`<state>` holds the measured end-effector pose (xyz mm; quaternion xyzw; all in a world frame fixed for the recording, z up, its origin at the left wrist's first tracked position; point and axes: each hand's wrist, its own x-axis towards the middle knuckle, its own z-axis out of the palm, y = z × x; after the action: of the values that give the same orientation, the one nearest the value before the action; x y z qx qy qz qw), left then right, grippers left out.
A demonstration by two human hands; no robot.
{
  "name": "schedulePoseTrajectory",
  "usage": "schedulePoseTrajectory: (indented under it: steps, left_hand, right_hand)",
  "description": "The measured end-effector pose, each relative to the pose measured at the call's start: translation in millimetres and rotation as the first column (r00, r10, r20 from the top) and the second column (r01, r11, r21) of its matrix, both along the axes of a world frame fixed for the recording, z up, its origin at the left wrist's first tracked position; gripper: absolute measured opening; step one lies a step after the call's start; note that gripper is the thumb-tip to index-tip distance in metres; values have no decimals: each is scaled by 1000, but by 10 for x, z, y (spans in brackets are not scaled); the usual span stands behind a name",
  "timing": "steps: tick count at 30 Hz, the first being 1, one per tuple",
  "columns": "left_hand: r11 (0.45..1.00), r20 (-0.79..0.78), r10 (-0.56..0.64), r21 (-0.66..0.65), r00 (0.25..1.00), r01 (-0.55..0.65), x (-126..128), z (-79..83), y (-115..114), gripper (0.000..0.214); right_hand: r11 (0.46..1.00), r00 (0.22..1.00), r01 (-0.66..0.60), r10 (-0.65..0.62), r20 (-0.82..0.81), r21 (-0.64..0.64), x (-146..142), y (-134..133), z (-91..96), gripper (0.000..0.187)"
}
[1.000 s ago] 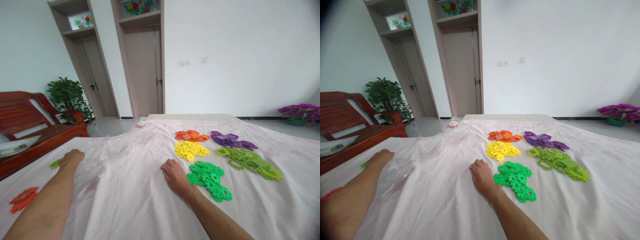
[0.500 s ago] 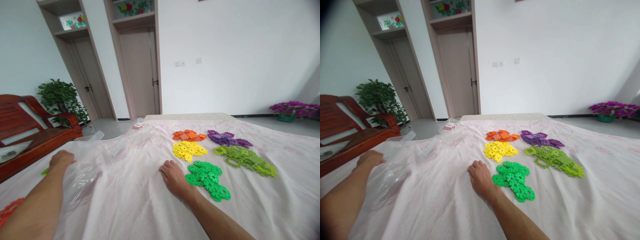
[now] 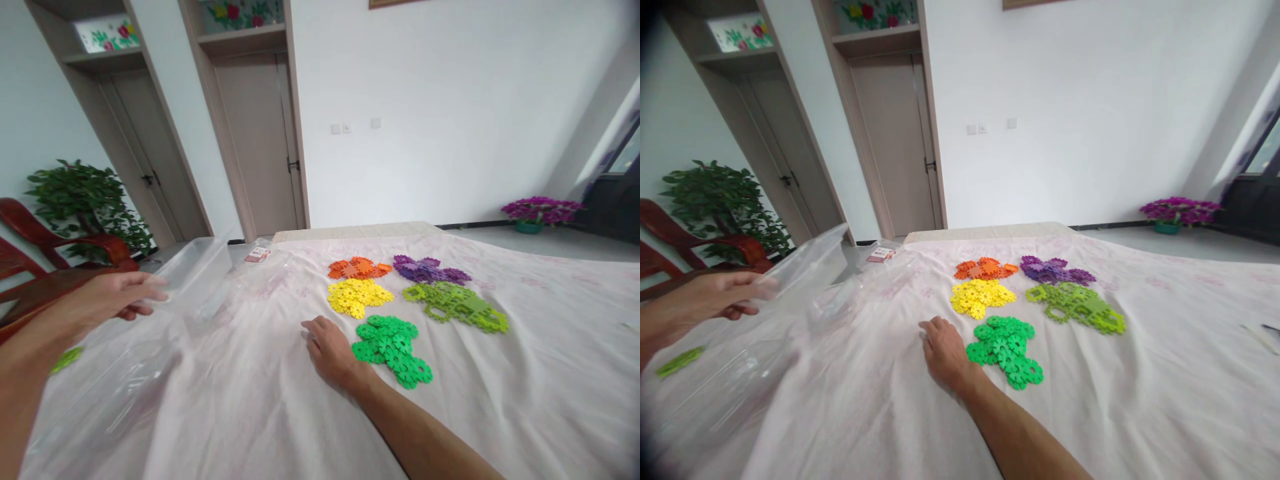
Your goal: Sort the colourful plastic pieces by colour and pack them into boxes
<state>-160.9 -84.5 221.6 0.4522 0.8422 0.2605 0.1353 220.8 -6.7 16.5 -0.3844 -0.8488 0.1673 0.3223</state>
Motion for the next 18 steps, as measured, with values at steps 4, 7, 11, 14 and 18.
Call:
schedulePoseTrajectory:
  steps: [4,7,11,14,18]
  left_hand:
    - [943,226,-323,-5,919,332,750,-183,-66,47]
    - [857,331,-466,-61,820,512,1269,-475,-7,41]
    - [761,307,-585,-112,750,639,1648,-919,273,37]
    - [754,230,-618,-98,752,650,1742,-1195,575,36]
    - [814,222,-563,-21,796,581,1816,-1453,919,37]
  right_hand:
    - [978,882,56,-143,-448,-202,125,296,22,48]
    - [892,744,-107,-221,-631,-439,378,538,217,47]
    - [811,628,-402,-92,-773,-424,797,643,587,45]
    - [784,679,-501,93,-728,-367,1032,591,773,46]
    - [726,810,-512,232,-538,-459,1215,541,851,56]
